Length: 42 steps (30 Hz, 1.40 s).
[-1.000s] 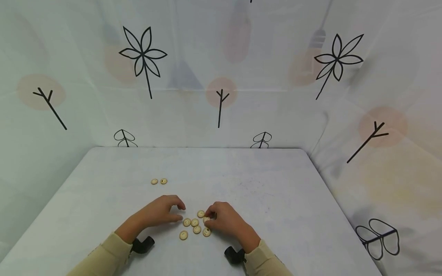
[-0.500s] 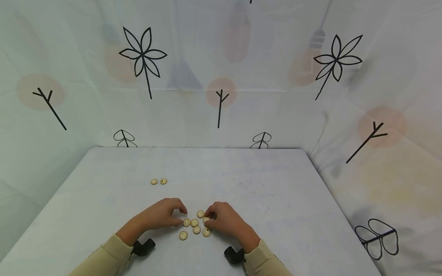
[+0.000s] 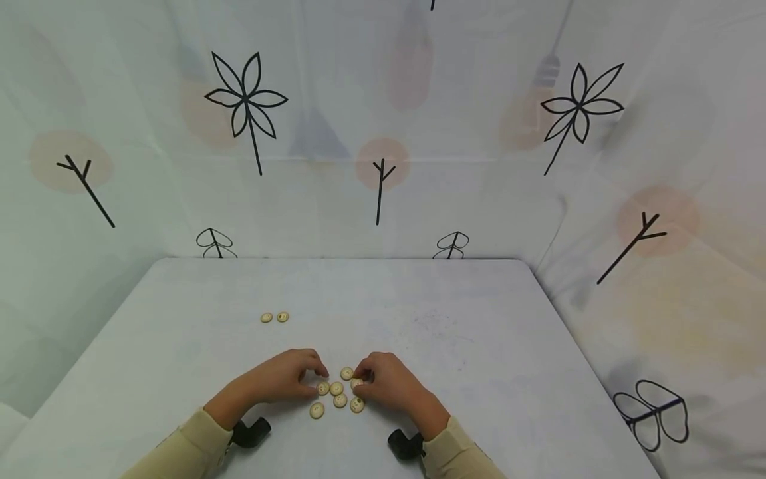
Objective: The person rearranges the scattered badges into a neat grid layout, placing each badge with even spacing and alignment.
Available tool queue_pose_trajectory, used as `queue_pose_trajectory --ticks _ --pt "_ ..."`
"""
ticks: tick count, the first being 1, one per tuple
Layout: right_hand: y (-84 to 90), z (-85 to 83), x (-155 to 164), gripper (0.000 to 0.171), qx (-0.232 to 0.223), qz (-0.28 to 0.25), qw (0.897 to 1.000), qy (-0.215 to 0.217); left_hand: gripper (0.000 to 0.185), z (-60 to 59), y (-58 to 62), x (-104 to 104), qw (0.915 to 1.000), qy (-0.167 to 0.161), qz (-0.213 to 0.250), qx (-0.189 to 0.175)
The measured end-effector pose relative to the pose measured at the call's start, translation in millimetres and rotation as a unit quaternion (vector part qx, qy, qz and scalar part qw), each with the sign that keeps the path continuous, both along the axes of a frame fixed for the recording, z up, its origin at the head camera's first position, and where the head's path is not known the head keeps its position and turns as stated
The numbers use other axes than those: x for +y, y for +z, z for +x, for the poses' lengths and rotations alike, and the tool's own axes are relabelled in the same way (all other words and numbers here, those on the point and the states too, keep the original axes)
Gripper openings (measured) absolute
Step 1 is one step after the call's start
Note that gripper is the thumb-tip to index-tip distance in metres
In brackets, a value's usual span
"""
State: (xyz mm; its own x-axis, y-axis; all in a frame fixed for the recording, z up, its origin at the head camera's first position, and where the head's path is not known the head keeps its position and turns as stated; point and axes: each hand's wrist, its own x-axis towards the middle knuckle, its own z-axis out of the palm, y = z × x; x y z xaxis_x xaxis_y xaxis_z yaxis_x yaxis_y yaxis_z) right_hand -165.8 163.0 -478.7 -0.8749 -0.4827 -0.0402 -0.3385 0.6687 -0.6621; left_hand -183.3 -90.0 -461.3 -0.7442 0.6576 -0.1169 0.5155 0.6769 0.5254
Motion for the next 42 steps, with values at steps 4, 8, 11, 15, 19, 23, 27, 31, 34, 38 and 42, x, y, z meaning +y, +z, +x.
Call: queue_pose_trajectory --ticks 4,8,11,15,19,23,27,31,34,38,42 --pt "-0.5 0.6 -0.3 0.016 0.0 0.002 1.0 -0.001 0.023 0.8 -1.1 1.3 1.0 -0.005 -0.004 0.0" --pt "-1.3 0.8 -0.3 0.015 0.0 0.003 1.0 -0.001 0.021 0.2 -5.5 1.8 0.9999 -0.009 -0.011 0.004" --pt "-1.3 1.1 -0.2 0.015 -0.002 0.001 1.0 0.0 0.019 0.1 -8.1 1.9 0.9998 -0.011 -0.014 0.006" --pt "-1.0 1.7 -0.5 0.016 -0.005 0.003 1.0 -0.001 0.017 0.6 -8.6 2.3 0.9998 -0.013 -0.013 0.008" --pt "0.0 2.4 -1.0 0.016 -0.004 0.004 1.0 -0.002 0.015 1.8 -6.1 2.8 0.9997 -0.016 -0.015 0.012" --pt "0.8 2.9 -1.1 0.016 -0.006 0.0 1.0 -0.003 0.013 2.1 -4.8 3.0 0.9996 -0.018 -0.019 0.015" --pt "0.5 2.6 -0.6 0.016 -0.005 -0.002 1.0 0.0 0.012 2.0 -4.4 3.7 0.9995 -0.017 -0.023 0.015" --pt "-0.7 1.3 0.1 0.016 0.001 0.001 1.0 0.002 0.012 2.1 -5.0 5.4 0.9989 -0.02 -0.033 0.027" --pt "-1.6 0.2 0.6 0.016 0.001 0.002 1.0 0.003 0.012 2.3 -5.1 6.1 0.9983 -0.024 -0.038 0.038" --pt "-2.0 -0.6 0.9 0.015 0.0 0.005 1.0 0.001 0.013 2.4 -2.9 5.7 0.9982 -0.023 -0.035 0.043" --pt "-1.0 -1.0 1.0 0.015 0.004 0.005 1.0 -0.001 0.017 0.9 0.0 4.2 0.9983 -0.016 -0.026 0.05"
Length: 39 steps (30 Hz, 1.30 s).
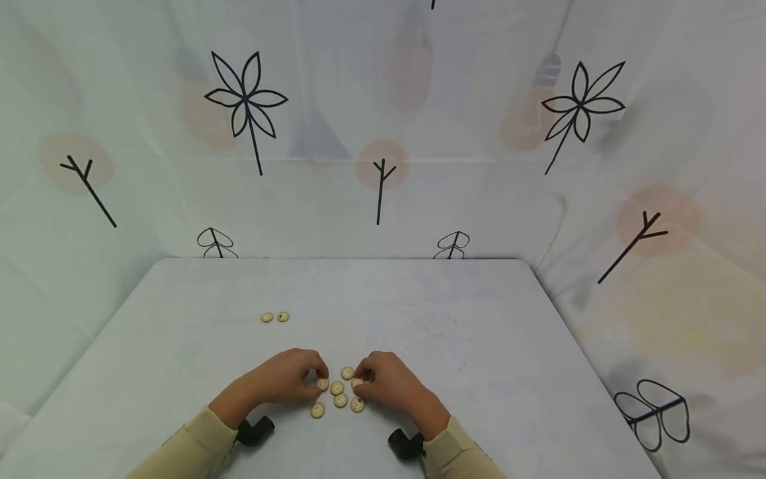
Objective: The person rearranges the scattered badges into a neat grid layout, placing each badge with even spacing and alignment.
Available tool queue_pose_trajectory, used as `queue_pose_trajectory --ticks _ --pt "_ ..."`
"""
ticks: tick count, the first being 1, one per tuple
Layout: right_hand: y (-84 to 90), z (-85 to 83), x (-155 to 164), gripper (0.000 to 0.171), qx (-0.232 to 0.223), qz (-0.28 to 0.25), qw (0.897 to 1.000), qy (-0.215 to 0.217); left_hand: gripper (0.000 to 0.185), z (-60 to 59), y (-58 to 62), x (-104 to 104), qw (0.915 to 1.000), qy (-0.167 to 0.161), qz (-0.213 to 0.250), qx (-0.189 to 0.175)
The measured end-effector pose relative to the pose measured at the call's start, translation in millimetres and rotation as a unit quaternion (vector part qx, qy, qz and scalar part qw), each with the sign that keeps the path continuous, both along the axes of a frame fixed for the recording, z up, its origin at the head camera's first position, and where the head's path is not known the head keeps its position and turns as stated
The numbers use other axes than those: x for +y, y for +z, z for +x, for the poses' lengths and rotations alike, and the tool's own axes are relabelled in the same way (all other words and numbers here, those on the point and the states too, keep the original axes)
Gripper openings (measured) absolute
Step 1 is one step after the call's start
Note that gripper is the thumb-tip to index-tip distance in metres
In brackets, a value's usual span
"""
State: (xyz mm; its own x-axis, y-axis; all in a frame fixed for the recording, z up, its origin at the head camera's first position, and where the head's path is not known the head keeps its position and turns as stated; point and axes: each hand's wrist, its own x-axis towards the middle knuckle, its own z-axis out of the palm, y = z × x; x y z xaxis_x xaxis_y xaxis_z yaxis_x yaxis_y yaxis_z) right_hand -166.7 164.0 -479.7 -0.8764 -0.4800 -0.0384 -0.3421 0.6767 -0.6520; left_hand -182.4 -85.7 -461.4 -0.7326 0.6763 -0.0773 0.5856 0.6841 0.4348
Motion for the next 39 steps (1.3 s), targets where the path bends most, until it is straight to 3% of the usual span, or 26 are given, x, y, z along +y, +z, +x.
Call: queue_pose_trajectory --ticks 19,39 --pt "-1.4 0.7 0.1 0.015 -0.003 0.001 1.0 -0.006 0.024 -10.5 -2.2 -10.0 0.9985 0.035 0.042 0.002" --pt "0.1 1.6 -0.1 0.015 -0.012 -0.001 1.0 -0.009 0.024 -22.3 9.2 -13.8 0.9958 0.078 0.047 -0.012"
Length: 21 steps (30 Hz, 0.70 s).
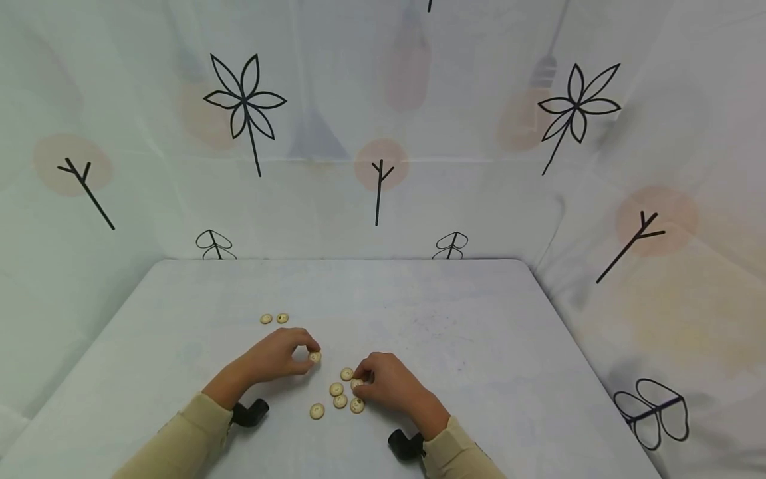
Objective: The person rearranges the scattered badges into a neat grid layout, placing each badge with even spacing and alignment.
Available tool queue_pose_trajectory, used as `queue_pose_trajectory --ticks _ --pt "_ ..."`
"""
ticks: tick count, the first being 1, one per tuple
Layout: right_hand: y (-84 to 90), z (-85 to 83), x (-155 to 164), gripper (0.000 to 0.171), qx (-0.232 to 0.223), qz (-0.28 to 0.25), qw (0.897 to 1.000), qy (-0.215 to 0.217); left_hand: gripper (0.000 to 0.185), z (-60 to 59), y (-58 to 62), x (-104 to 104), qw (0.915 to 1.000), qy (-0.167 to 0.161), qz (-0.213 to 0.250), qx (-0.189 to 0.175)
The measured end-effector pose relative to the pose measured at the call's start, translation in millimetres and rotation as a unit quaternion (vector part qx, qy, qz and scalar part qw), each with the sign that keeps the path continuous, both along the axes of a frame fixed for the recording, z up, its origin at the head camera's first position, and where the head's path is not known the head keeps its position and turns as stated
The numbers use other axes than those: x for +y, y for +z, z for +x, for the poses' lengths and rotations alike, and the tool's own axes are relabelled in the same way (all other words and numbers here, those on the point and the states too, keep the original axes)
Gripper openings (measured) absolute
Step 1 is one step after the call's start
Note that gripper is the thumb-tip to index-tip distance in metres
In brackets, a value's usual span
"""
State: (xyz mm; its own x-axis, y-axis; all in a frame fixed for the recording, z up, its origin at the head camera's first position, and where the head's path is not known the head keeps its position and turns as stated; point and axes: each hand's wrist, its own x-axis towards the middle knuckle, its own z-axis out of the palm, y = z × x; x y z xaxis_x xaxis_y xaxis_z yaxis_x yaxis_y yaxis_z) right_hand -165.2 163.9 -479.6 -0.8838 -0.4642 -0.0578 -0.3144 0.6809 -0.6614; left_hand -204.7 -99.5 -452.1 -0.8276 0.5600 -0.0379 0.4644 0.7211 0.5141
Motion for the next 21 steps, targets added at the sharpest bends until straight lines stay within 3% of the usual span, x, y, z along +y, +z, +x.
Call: queue_pose_trajectory --ticks 21 --pt "-1.7 -0.7 1.1 0.015 0.011 -0.003 1.0 0.009 0.023 -20.0 5.7 -4.4 0.9996 0.025 0.003 0.014"
